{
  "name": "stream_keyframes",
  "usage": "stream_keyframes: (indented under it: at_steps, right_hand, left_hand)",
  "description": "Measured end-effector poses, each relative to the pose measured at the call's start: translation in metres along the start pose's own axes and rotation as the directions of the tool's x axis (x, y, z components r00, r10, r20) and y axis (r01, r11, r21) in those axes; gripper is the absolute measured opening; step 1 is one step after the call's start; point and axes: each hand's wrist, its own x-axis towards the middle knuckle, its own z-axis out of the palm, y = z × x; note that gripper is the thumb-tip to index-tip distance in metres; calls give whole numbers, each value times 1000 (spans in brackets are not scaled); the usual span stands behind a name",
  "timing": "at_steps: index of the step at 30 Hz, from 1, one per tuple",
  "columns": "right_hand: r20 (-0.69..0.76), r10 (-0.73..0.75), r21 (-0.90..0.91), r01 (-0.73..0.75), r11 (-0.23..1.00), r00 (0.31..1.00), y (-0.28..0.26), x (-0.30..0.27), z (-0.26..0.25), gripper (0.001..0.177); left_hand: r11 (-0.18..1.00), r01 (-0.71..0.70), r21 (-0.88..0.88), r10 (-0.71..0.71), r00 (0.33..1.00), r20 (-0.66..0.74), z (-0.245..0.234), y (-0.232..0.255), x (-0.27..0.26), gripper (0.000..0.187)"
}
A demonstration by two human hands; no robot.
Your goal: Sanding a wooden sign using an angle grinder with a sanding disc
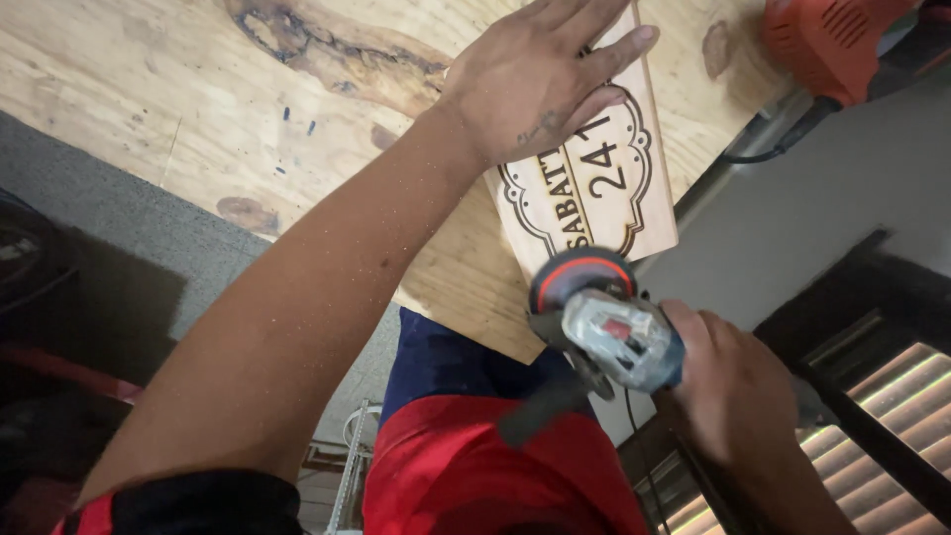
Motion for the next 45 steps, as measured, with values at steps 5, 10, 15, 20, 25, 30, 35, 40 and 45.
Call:
stream_keyframes:
  at_steps: [5,10,15,20,25,30,35,40,45]
  right_hand:
    - [287,247,-1,-257,966,926,-30,-5,-43,31]
    - [-223,-207,-68,197,978,953,10,2,0,62]
    - [279,122,-28,-119,992,952,-5,1,-21,28]
    - [-13,-35,32,36,999,999,-2,-5,-9,71]
    - [-6,-49,-12,49,999,999,-1,4,2,68]
    - [-72,-98,-13,98,995,993,1,-4,3,87]
    - [-189,-145,-8,146,989,971,1,3,16,72]
    - [-46,-33,53,35,998,998,-2,-5,6,69]
    - [425,412,44,-473,880,806,-57,-6,-60,38]
  left_hand:
    - [999,-30,-37,29,999,-27,2,-1,1,52]
    - [996,15,-89,-11,999,45,-2,-2,1,54]
    - [996,-65,-57,66,998,22,11,-9,-2,48]
    - [999,-26,-33,26,1000,-6,-6,0,2,48]
    - [1000,2,-13,-2,999,43,-5,2,2,46]
    - [1000,-3,-19,2,999,-44,-6,-1,-2,44]
    - [999,-15,-41,15,1000,5,-5,0,0,46]
    - [1000,-17,-23,17,1000,-3,0,-1,1,45]
    - [997,-29,-79,27,999,-27,-4,-1,-1,56]
